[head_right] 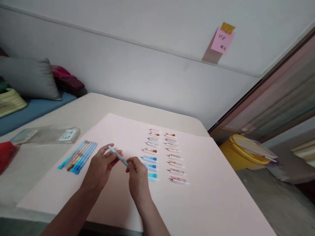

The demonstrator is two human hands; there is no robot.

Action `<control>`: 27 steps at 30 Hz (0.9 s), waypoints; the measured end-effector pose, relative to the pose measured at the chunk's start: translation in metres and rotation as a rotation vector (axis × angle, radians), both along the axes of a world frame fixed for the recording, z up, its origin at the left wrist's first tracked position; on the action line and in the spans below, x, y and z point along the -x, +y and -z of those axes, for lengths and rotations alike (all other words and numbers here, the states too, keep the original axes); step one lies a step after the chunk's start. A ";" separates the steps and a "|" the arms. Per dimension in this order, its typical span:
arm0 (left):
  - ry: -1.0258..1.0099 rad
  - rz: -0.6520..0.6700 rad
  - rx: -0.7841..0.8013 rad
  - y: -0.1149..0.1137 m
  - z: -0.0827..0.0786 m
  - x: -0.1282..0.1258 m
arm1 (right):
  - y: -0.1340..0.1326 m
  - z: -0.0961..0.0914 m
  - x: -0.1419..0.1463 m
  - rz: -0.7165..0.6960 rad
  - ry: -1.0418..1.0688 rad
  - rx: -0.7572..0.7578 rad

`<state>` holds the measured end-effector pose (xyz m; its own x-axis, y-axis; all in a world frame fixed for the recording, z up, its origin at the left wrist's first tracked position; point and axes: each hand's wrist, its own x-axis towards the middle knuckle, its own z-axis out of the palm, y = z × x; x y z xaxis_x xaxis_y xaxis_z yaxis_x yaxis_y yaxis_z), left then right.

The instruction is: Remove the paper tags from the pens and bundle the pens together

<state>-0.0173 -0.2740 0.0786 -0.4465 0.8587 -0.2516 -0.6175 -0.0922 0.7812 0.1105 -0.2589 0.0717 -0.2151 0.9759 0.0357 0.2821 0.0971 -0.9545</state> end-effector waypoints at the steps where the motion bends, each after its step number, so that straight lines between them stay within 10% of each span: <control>1: 0.001 0.004 -0.002 0.000 0.000 0.000 | 0.001 0.001 0.000 -0.005 0.046 0.053; 8: -0.001 0.031 0.010 0.003 0.004 0.000 | 0.004 0.004 0.003 -0.024 0.330 0.403; 21: 0.125 0.068 0.119 0.001 0.005 -0.005 | -0.009 0.000 0.002 -0.049 -0.348 -0.268; 27: 0.141 0.095 0.072 0.001 0.002 -0.006 | -0.005 0.000 0.001 -0.059 -0.260 -0.056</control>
<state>-0.0113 -0.2726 0.0763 -0.3995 0.8807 -0.2545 -0.5049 0.0203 0.8629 0.1096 -0.2643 0.0717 -0.2807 0.9595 0.0258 0.5094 0.1717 -0.8432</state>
